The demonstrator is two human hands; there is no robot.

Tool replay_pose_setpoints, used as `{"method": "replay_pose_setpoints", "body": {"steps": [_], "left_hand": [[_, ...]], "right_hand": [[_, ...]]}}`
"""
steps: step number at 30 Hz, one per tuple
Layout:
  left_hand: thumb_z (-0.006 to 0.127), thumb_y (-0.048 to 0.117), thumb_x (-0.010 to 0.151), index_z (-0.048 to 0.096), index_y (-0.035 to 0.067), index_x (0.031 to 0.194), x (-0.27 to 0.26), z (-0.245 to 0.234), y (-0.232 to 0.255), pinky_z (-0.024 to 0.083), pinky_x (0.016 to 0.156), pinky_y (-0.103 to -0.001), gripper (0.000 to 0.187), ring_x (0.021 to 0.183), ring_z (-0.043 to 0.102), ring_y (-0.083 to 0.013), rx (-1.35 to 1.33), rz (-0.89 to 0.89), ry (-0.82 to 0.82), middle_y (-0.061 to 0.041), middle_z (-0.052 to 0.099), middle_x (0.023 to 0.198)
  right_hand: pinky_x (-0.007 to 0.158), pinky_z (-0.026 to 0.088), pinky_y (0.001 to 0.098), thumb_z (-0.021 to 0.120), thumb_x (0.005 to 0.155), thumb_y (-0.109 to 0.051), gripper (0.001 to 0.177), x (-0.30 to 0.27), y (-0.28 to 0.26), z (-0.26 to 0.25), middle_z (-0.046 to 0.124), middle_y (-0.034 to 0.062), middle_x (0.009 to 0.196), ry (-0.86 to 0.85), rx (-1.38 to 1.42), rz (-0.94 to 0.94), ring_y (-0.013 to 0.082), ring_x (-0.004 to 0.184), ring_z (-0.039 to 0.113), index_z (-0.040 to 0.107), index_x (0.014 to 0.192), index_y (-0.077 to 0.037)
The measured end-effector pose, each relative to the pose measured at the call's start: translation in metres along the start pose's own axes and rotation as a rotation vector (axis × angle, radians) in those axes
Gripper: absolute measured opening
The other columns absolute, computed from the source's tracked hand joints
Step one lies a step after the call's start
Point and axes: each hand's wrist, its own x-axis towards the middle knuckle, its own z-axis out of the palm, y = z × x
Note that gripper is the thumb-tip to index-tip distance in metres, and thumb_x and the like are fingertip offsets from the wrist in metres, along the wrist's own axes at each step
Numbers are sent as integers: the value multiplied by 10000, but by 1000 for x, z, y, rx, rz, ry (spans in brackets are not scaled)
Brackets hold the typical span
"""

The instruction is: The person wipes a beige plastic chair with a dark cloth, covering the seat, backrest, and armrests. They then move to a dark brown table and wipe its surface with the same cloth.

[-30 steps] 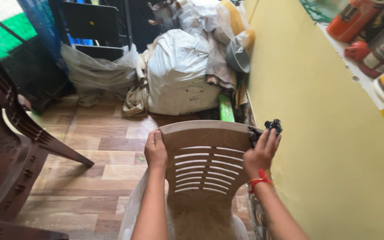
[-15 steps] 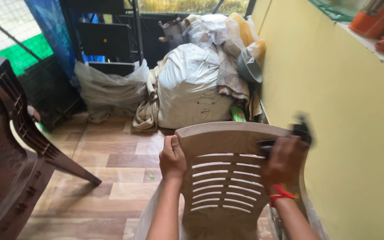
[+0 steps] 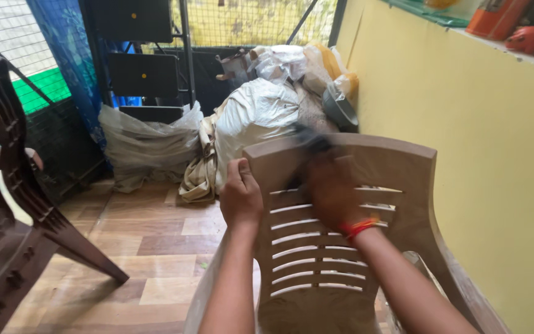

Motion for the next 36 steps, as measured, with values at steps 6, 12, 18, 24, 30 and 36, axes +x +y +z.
{"method": "replay_pose_setpoints", "body": {"steps": [6,12,18,24,30,36], "left_hand": [[382,438,1068,644,184,1132,-5,0,-5,523,702,-585,371,876,689,-489,-22,62,16,-228,742,879],[397,428,1063,652,163,1130,-4,-5,-8,516,686,-598,373,873,692,-499,-50,112,-26,-254,730,867],[375,427,1072,648,179,1158,-4,-6,0,551,688,-574,379,860,715,-467,4,63,-25,-221,749,852],[382,397,1076,641,166,1187,-9,-5,-2,557,690,-570,365,855,717,-467,35,124,5,-225,748,858],[408,385,1067,644,154,1192,-5,-9,-1,546,677,-576,353,841,713,-475,13,142,20,-239,740,853],[404,384,1079,650,160,1167,-10,-4,1,537,641,-582,345,818,710,-478,0,168,20,-230,739,833]], "right_hand": [[1225,230,614,672,931,-186,671,4,1,0,326,347,1607,526,-118,587,524,1500,248,453,1510,74],[1210,260,596,647,877,-167,629,42,-78,-7,378,203,1601,187,142,-138,452,1498,291,515,1476,-26],[1220,239,623,652,933,-219,634,-34,14,-32,343,287,1624,237,-103,248,515,1489,311,477,1490,26],[1237,190,579,643,901,-258,713,-67,-13,8,303,348,1588,172,-212,697,529,1486,233,380,1455,105],[1138,259,615,621,835,-277,617,-24,-120,11,450,350,1442,61,127,-28,551,1357,337,553,1323,96],[1200,434,495,526,938,-274,494,-77,9,-53,586,152,1427,-350,46,537,353,1381,540,594,1388,-81]]}}
